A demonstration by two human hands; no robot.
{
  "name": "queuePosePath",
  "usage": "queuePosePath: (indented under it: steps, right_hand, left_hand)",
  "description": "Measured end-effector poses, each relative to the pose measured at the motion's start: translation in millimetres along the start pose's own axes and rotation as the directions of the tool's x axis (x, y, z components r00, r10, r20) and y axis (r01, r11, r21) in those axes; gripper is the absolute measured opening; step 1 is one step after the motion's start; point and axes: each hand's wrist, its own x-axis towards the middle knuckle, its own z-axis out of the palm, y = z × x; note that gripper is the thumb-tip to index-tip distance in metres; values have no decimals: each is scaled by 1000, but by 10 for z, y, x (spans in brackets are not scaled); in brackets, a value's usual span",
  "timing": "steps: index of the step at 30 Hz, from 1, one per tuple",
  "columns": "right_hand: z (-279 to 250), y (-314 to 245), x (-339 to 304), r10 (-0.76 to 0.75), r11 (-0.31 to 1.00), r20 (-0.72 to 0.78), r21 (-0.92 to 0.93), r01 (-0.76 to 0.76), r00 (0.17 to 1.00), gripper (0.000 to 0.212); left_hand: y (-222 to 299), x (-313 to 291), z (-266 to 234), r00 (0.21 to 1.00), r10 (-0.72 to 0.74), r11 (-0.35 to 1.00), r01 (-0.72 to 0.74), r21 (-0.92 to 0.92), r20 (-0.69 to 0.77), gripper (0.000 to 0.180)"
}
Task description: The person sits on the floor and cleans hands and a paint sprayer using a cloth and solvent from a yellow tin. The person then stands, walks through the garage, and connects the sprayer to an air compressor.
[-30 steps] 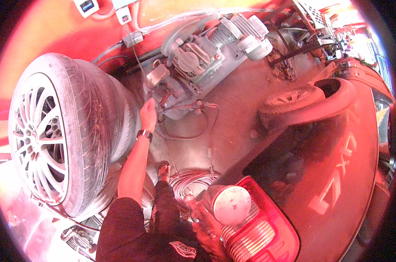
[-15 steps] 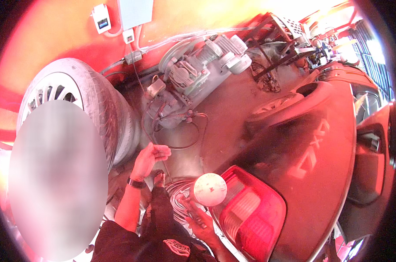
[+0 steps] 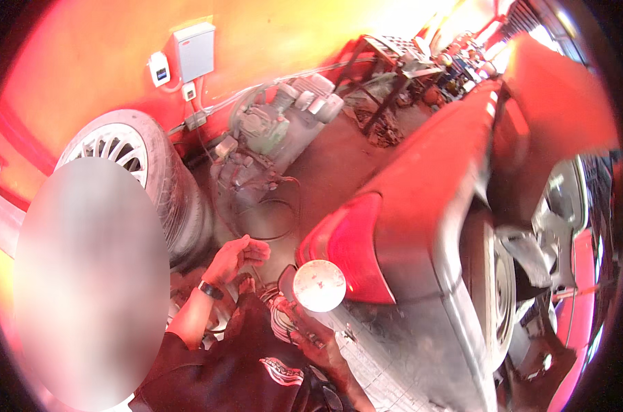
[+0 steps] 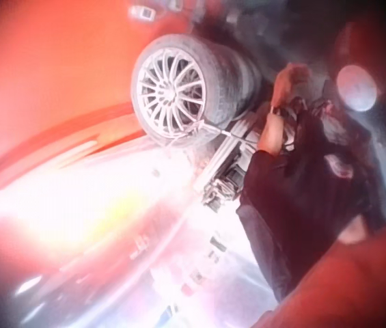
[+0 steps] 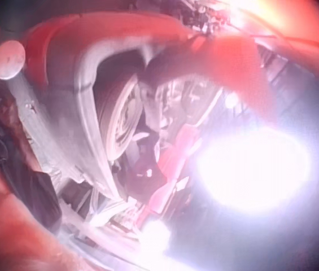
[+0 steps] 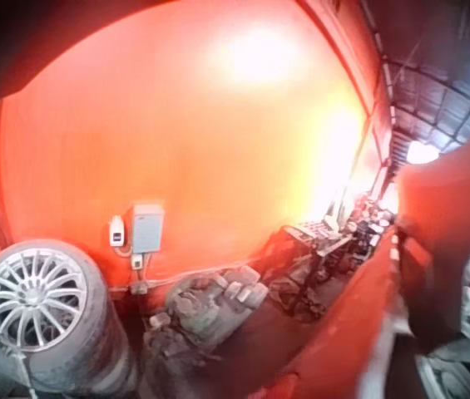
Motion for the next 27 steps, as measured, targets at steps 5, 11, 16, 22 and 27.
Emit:
queuePosePath:
  steps: [5,11,16,22,27]
  right_hand:
    - [-178,-40,-834,-34,974,-66,-226,18,997,53]
    - [-361,-85,-1740,-68,964,-108,-265,37,992,60]
    - [-343,-286,-2582,-305,915,-356,-367,168,883,65]
    - [-228,-465,-3629,-225,960,-653,-275,50,723,60]
    - [-389,-643,-4651,-376,913,-823,-408,16,427,60]
  left_hand:
    - [-334,-328,500,989,-70,998,70,6,128,51]
    - [-739,-990,1086,930,-312,950,310,38,196,52]
    - [-1499,-1181,1432,745,-586,778,405,480,321,48]
    - [-2512,-1267,1975,482,-747,504,-37,863,457,44]
    - [-2966,-1525,2679,367,-788,496,-100,863,495,40]
